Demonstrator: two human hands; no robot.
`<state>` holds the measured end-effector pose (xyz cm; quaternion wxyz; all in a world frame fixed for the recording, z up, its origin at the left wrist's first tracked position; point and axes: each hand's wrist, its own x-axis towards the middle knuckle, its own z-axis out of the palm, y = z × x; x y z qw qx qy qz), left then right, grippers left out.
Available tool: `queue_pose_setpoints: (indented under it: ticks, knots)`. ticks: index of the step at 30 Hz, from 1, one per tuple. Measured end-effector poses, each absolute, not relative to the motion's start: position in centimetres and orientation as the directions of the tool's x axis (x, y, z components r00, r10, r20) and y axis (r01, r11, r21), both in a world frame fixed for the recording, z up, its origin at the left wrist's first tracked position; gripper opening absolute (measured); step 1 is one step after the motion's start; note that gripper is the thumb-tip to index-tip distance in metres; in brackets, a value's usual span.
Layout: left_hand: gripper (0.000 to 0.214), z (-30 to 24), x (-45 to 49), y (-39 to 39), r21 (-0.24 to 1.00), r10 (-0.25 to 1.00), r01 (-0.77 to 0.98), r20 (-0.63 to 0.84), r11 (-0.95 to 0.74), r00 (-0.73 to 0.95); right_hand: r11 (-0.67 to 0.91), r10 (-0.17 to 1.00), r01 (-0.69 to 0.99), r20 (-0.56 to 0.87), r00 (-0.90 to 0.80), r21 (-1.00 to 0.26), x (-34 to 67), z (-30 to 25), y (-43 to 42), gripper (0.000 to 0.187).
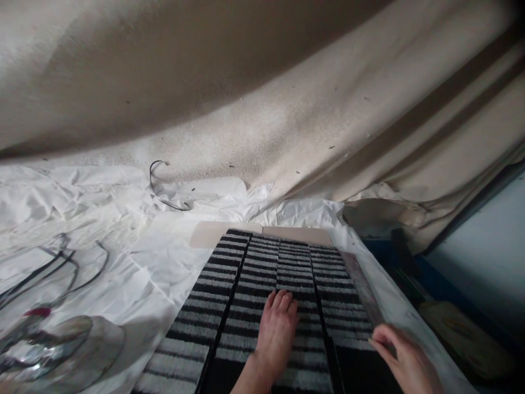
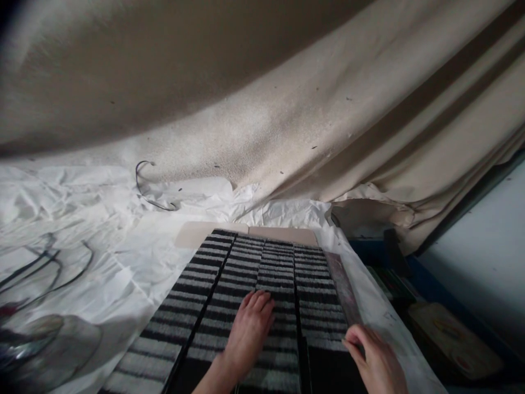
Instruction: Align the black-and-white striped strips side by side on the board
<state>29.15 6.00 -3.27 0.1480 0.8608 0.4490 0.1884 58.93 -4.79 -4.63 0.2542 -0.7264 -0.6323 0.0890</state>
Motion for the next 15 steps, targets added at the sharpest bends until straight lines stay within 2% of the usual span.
queue_pose_setpoints:
  ticks: [4, 9, 15]
  knots:
    - [0.041, -3.3, 29.0, 8.3, 0.355, 0.812, 0.735, 0.165, -0.578, 0.56, -0.049, 0.979, 0.889, 0.153, 0.132, -0.455, 58.3, -4.5, -4.3, 0.011]
    - [0.046, -3.6, 29.5, 10.3, 0.319, 0.789, 0.727, 0.152, -0.609, 0.595, -0.017, 0.977, 0.911, 0.187, 0.103, -0.412, 58.8, -5.1, -4.7, 0.012]
    - [0.041, -3.7, 29.9, 10.8, 0.284, 0.79, 0.737, 0.219, -0.614, 0.573, -0.018, 0.989, 0.875, 0.118, 0.085, -0.484, 59.8, -5.3, -5.4, 0.026]
